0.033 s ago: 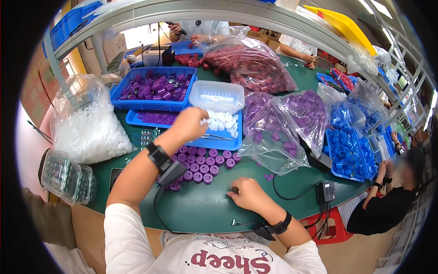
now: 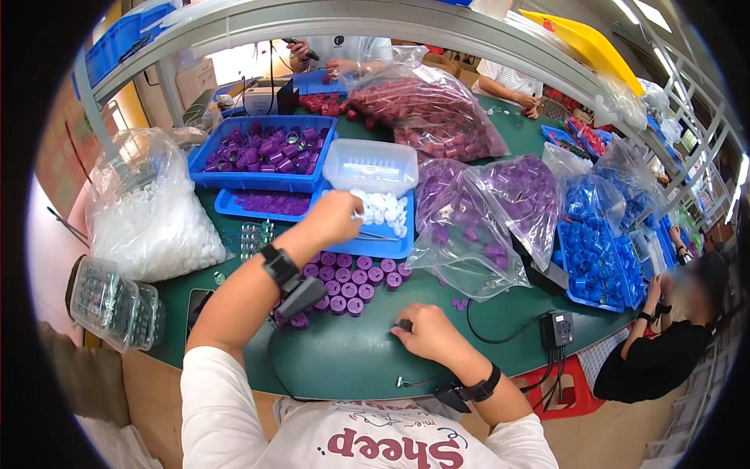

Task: Assembling small electronic or plastic components by inserting circuit boards into purple housings.

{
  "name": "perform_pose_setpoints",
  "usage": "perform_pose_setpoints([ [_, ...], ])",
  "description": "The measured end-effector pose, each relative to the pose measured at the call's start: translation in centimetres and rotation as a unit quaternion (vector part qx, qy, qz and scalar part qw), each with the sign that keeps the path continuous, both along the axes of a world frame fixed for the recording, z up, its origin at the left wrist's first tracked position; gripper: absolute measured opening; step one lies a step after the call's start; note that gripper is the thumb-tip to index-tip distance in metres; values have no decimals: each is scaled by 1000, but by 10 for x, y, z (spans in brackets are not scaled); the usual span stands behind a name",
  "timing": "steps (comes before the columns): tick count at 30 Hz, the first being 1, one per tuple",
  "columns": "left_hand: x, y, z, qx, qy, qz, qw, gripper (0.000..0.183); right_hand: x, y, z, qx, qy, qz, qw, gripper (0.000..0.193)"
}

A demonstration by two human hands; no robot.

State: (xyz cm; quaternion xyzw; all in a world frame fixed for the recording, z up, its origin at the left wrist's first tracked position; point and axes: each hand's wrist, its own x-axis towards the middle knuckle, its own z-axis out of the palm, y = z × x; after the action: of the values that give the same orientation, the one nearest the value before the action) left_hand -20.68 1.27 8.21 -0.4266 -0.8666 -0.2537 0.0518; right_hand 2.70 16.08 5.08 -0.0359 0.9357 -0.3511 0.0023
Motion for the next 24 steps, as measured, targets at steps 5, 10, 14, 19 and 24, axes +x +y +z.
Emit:
perform_pose_setpoints([
  [5, 3, 61, -23, -93, -107, 57, 988, 28, 3, 16, 9, -72, 38, -59, 995, 12],
  [10, 8, 97, -36, -75, -156, 151, 973, 32, 11, 21, 5, -148, 79, -107, 980, 11],
  [14, 5, 79, -41, 20, -254, 162, 953, 28, 18, 36, 0, -289, 19, -102, 952, 12],
  [19, 43, 35, -22, 344, -574, -26, 743, 10, 17, 44, -2, -500, 34, -93, 860, 13],
  [24, 96, 4, -23, 343, -614, -95, 705, 12, 8, 32, 3, -599, 50, -76, 796, 17],
])
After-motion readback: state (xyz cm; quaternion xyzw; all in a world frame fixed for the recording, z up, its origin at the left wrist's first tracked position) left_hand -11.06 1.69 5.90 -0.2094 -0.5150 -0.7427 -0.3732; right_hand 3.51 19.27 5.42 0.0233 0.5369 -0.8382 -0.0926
